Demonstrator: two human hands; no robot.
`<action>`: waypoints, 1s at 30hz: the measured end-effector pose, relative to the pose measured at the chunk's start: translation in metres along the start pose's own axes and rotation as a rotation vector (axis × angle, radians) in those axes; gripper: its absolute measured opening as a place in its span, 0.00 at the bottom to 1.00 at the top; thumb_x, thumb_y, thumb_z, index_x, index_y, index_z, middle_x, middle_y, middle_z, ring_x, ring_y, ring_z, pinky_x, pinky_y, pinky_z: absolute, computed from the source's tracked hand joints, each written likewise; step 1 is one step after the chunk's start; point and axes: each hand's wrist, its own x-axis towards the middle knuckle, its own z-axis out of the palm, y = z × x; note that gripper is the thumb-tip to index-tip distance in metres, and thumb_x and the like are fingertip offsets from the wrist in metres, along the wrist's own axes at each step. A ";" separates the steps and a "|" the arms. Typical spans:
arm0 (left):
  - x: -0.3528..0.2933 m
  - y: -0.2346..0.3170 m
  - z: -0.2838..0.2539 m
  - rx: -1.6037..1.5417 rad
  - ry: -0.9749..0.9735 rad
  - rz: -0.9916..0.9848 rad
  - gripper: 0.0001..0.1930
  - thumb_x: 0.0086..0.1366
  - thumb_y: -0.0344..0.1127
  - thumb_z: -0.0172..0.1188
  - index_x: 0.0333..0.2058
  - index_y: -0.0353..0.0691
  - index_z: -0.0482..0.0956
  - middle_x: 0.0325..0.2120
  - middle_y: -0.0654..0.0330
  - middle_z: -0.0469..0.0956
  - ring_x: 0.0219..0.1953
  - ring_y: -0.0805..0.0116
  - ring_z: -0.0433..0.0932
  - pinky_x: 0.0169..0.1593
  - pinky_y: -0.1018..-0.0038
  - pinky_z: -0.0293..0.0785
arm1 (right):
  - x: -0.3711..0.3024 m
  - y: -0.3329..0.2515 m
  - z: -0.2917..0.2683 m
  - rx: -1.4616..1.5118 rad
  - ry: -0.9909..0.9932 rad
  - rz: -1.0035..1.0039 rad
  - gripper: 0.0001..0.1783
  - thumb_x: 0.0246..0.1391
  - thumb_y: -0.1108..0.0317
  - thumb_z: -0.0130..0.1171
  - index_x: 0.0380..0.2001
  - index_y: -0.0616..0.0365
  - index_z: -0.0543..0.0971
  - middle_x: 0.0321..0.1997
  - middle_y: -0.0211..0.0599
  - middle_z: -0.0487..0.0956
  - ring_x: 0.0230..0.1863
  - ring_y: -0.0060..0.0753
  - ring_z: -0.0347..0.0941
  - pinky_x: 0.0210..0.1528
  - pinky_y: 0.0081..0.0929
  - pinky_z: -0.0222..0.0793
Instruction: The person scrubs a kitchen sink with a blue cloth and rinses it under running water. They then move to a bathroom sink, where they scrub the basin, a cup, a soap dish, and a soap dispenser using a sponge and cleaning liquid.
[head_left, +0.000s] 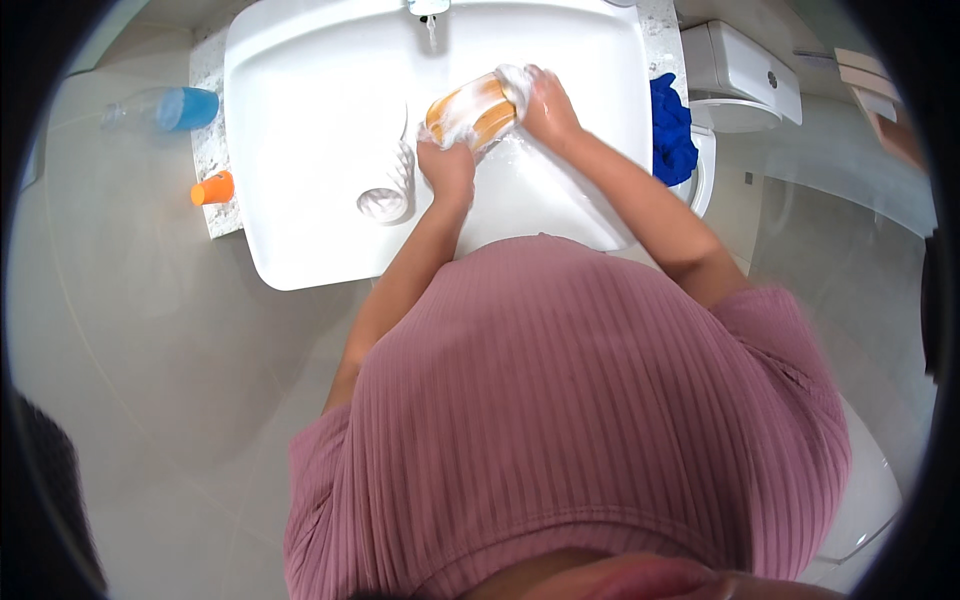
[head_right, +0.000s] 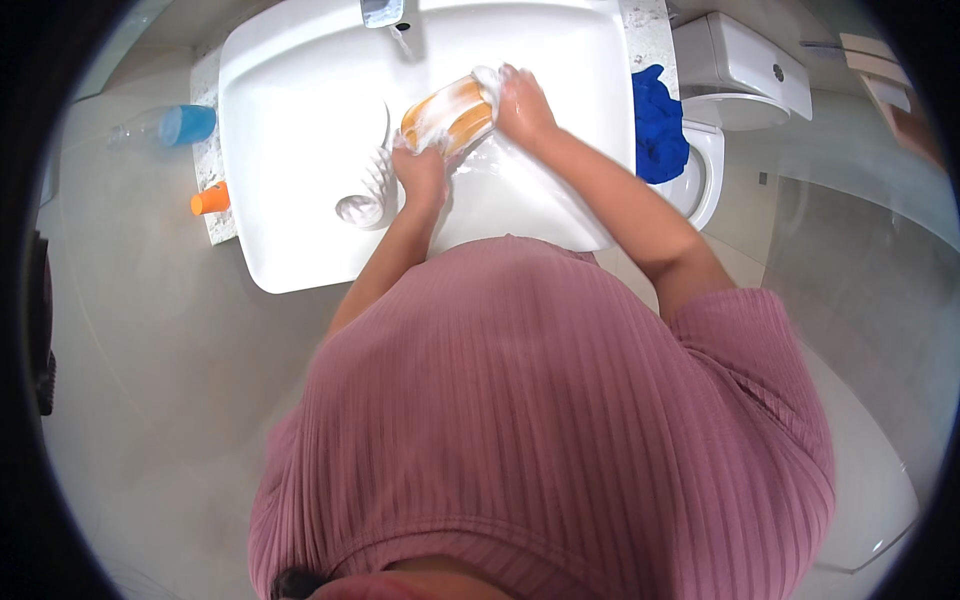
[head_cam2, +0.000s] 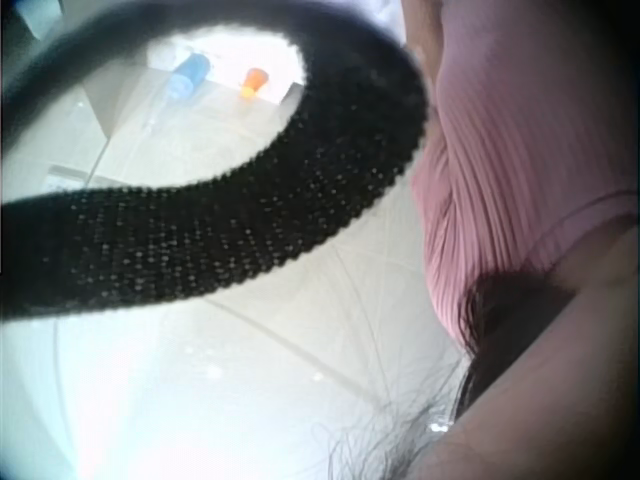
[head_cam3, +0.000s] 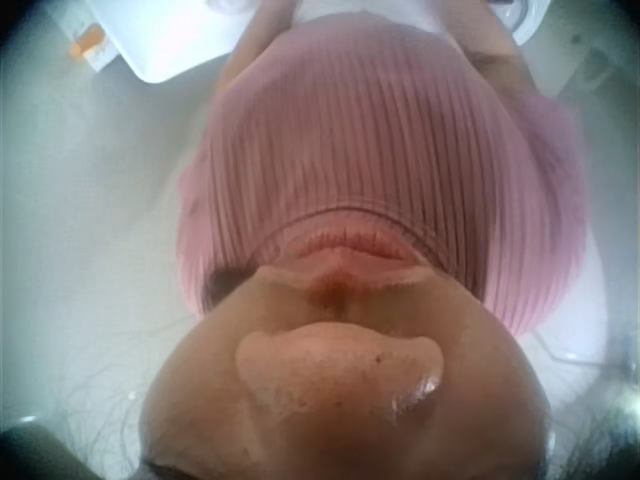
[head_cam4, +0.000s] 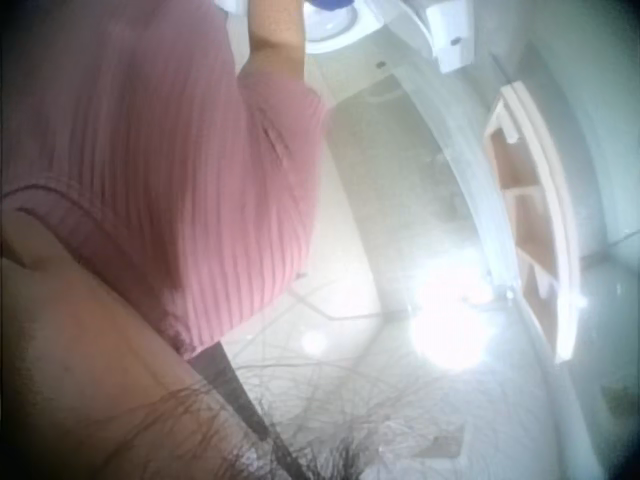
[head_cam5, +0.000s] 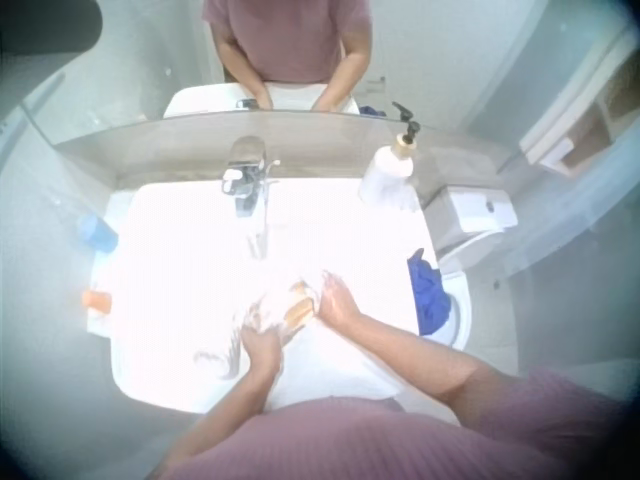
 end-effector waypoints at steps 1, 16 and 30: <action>0.005 -0.008 -0.005 0.009 0.015 0.032 0.24 0.52 0.12 0.44 0.51 0.28 0.62 0.44 0.46 0.71 0.40 0.55 0.77 0.34 0.66 0.81 | -0.022 -0.037 -0.031 -0.092 -0.129 0.003 0.23 0.50 0.76 0.45 0.52 0.66 0.68 0.51 0.52 0.71 0.51 0.49 0.67 0.52 0.38 0.65; -0.003 0.014 0.006 -0.120 0.128 -0.333 0.24 0.60 0.17 0.35 0.57 0.34 0.58 0.50 0.48 0.67 0.47 0.51 0.74 0.43 0.57 0.79 | -0.006 -0.028 -0.076 0.396 0.090 0.143 0.20 0.45 0.66 0.62 0.41 0.64 0.75 0.48 0.56 0.70 0.49 0.54 0.67 0.50 0.41 0.67; -0.009 0.062 0.012 0.093 -0.184 0.070 0.31 0.61 0.29 0.58 0.59 0.23 0.56 0.52 0.44 0.67 0.53 0.63 0.68 0.55 0.74 0.64 | -0.017 -0.002 -0.121 1.430 -0.342 0.534 0.32 0.45 0.65 0.67 0.53 0.62 0.68 0.49 0.38 0.75 0.48 0.29 0.73 0.43 0.23 0.75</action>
